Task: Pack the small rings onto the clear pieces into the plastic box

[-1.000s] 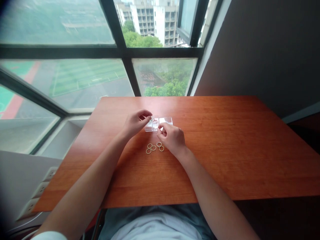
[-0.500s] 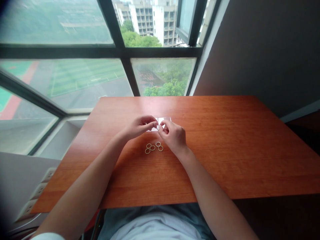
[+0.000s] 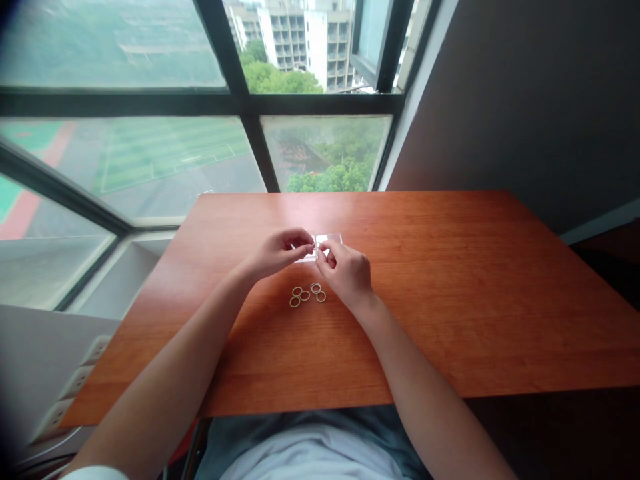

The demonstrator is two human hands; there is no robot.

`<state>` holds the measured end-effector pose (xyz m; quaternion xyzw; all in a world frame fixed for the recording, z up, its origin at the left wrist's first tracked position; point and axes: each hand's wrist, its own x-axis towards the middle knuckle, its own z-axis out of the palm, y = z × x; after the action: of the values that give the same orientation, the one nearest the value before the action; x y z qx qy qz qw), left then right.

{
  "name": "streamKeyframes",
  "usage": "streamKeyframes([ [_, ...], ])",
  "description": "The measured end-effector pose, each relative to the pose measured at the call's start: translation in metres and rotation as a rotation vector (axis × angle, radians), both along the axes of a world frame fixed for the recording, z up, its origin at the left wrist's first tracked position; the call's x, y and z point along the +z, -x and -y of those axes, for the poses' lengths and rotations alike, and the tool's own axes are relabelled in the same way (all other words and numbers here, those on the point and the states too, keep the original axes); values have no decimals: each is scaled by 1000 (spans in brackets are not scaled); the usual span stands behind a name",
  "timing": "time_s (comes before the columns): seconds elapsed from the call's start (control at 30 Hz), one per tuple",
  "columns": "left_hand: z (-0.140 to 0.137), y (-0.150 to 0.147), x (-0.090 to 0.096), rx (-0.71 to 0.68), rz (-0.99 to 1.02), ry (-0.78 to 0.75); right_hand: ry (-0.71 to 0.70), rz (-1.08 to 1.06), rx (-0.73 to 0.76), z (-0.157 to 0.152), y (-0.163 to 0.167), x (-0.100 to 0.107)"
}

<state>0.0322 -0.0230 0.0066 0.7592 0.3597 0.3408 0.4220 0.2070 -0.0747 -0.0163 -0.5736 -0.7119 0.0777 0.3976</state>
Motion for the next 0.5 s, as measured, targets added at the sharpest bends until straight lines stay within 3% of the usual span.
streamKeyframes([
  [0.3,-15,19,-5,349,-130,-187,165,138,101,0,1,-3],
  [0.5,-17,22,-7,389,-161,-207,217,208,99,0,2,-2],
])
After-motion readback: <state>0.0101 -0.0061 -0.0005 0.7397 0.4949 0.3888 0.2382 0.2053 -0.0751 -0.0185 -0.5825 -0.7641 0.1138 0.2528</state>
